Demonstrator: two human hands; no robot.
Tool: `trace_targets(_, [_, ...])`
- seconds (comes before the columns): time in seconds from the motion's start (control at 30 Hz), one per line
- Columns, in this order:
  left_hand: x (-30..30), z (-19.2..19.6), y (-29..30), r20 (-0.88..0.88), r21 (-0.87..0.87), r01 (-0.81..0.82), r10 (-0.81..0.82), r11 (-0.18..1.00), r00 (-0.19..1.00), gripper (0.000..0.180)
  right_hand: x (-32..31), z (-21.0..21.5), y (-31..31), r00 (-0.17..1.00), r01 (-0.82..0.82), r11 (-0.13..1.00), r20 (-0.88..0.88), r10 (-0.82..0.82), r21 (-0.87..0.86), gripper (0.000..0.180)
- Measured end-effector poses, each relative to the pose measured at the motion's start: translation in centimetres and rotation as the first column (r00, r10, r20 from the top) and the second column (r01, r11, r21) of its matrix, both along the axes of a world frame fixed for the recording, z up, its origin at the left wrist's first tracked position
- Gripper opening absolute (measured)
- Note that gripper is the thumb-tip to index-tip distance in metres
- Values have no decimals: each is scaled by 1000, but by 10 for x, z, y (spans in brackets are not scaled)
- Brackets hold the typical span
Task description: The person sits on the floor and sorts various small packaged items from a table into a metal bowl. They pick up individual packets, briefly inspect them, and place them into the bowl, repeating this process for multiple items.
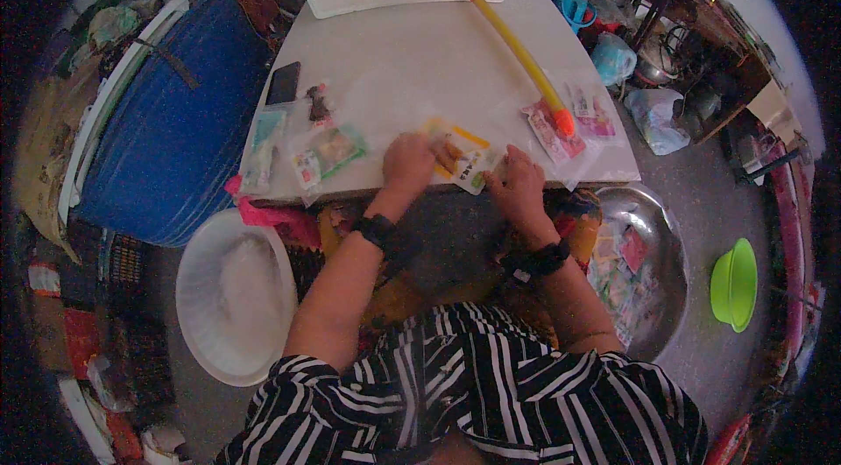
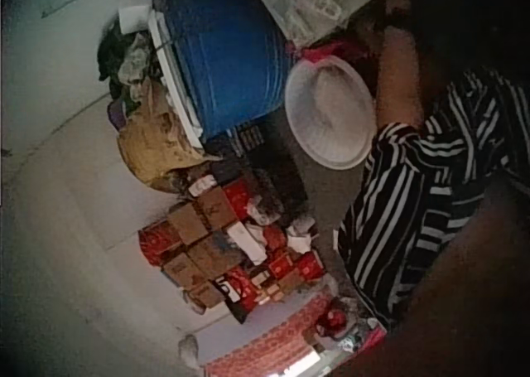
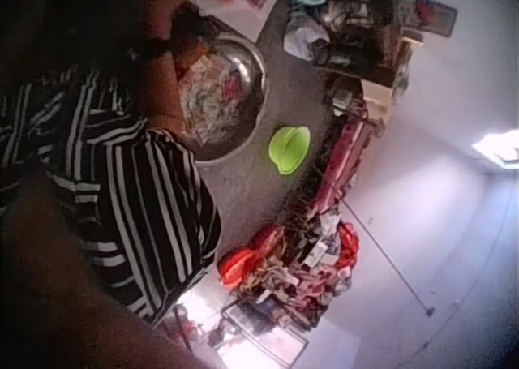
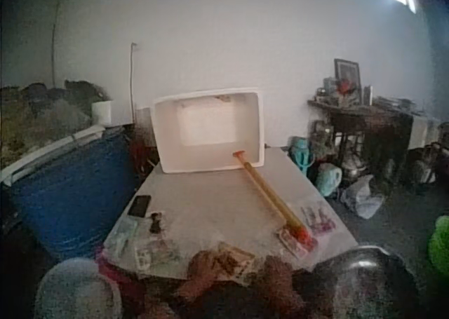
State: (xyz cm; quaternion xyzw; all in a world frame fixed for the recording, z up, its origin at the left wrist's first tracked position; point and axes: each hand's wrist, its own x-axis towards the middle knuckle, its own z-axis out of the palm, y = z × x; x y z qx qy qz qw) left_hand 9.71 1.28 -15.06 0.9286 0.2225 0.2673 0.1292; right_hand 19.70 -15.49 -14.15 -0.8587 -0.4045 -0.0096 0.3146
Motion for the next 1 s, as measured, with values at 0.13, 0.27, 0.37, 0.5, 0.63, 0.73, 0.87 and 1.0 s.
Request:
trace_targets(0.13, [3,4,1,-111,-88,-46,36,995,993,16,-10,-3,20,782,51,866,-559,275,498,35])
trace_targets(0.27, [0,3,6,-104,-113,-12,0,994,995,18,-2,-3,40,277,371,747,-833,478,552,26])
trace_targets(0.37, [1,11,1,-93,-128,-39,27,991,995,21,-4,0,38,50,302,653,-696,717,694,22])
trace_targets(0.5, [-1,14,-1,-160,-155,-30,5,987,987,20,-14,18,30,174,285,698,-752,636,657,18])
trace_targets(0.63, [0,12,-2,-250,-170,-49,5,984,968,20,-3,-6,8,270,400,631,-743,612,665,18])
trace_targets(0.73, [0,8,3,-294,-151,-20,-25,988,955,24,1,-3,-12,349,475,580,-747,566,662,19])
trace_targets(0.87, [-1,10,-1,-321,-142,-29,-18,989,947,30,2,11,-30,415,464,569,-734,538,679,20])
trace_targets(1.0, [1,4,-6,-150,-100,-7,-8,995,989,20,-3,10,-30,347,460,543,-705,618,702,21])
